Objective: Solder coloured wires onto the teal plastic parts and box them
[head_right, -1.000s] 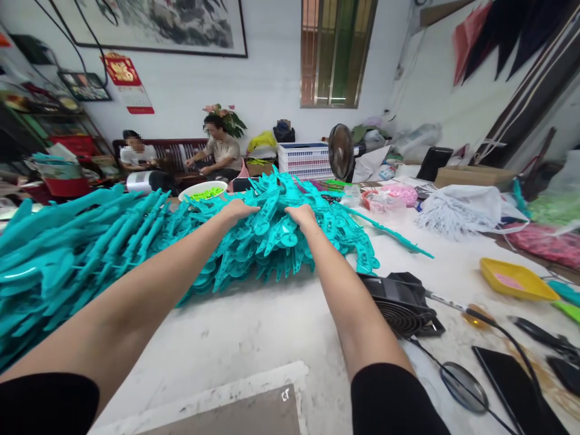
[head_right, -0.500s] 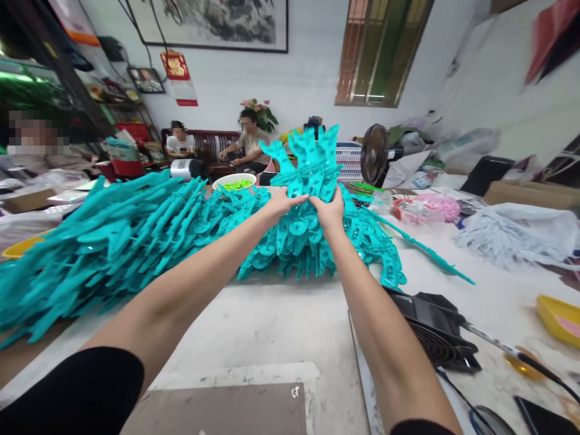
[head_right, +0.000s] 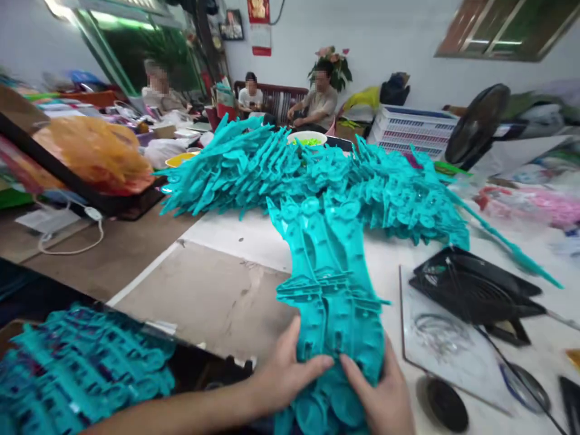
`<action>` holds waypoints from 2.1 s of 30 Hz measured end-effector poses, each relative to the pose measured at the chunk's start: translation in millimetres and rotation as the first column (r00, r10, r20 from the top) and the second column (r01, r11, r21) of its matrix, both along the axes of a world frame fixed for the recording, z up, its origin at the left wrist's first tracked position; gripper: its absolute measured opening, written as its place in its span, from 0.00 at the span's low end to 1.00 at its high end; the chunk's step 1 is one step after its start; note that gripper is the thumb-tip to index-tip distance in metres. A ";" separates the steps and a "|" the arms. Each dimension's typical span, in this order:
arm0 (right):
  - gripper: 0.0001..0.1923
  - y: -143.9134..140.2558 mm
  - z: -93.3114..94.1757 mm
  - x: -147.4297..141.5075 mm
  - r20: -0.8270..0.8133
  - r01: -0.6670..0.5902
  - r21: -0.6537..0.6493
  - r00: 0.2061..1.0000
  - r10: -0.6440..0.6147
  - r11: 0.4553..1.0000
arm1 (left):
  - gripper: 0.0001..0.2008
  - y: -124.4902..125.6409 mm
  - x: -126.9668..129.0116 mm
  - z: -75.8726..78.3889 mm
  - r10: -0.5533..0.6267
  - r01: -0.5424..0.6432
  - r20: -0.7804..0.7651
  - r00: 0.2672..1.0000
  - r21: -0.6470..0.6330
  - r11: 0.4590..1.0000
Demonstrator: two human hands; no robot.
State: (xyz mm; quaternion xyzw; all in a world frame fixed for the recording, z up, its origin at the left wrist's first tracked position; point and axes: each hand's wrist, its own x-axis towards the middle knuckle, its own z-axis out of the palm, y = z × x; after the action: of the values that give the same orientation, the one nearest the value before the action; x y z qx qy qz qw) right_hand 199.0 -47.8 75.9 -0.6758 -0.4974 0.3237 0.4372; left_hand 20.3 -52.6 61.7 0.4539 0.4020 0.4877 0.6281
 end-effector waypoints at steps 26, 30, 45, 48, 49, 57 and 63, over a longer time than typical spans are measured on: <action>0.20 44.9 -34.6 72.1 0.044 0.078 -0.113 0.996 -0.074 0.990 | 0.20 44.8 -198.1 -44.5 -0.053 0.181 -0.945 0.322 0.006 0.983; 0.33 47.2 -50.2 88.6 0.249 0.153 -0.084 0.960 -0.128 0.985 | 0.26 37.0 -218.4 -68.6 0.156 0.174 -0.987 0.041 0.161 0.971; 0.30 36.1 -44.2 -54.9 0.818 -0.392 -0.150 0.466 0.336 0.908 | 0.26 8.0 -87.0 -60.9 0.155 0.284 -0.968 0.197 0.208 0.936; 0.32 40.2 -49.3 -89.8 0.858 -0.304 -0.259 0.363 0.363 0.917 | 0.26 10.6 -88.5 -59.2 0.158 0.241 -0.970 0.183 0.200 0.950; 0.29 42.5 -49.5 -94.9 0.864 -0.278 -0.269 0.353 0.358 0.922 | 0.27 11.0 -88.6 -58.3 0.157 0.223 -0.970 0.183 0.197 0.955; 0.22 67.6 -40.2 -84.7 0.894 -0.147 -0.138 0.407 0.187 0.979 | 0.28 22.2 -87.5 -46.4 0.110 0.170 -0.959 0.263 0.158 0.973; 0.22 68.6 -34.6 -88.3 0.872 -0.104 -0.139 0.459 0.171 0.985 | 0.29 19.7 -80.4 -44.5 0.098 0.148 -0.967 0.234 0.135 0.980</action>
State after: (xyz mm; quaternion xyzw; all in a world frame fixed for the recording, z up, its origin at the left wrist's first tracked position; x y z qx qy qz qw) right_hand 110.6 20.8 41.3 -0.7175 -0.6929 -0.0193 0.0693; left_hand -60.1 -32.9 17.2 0.7242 0.6461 0.1290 0.2037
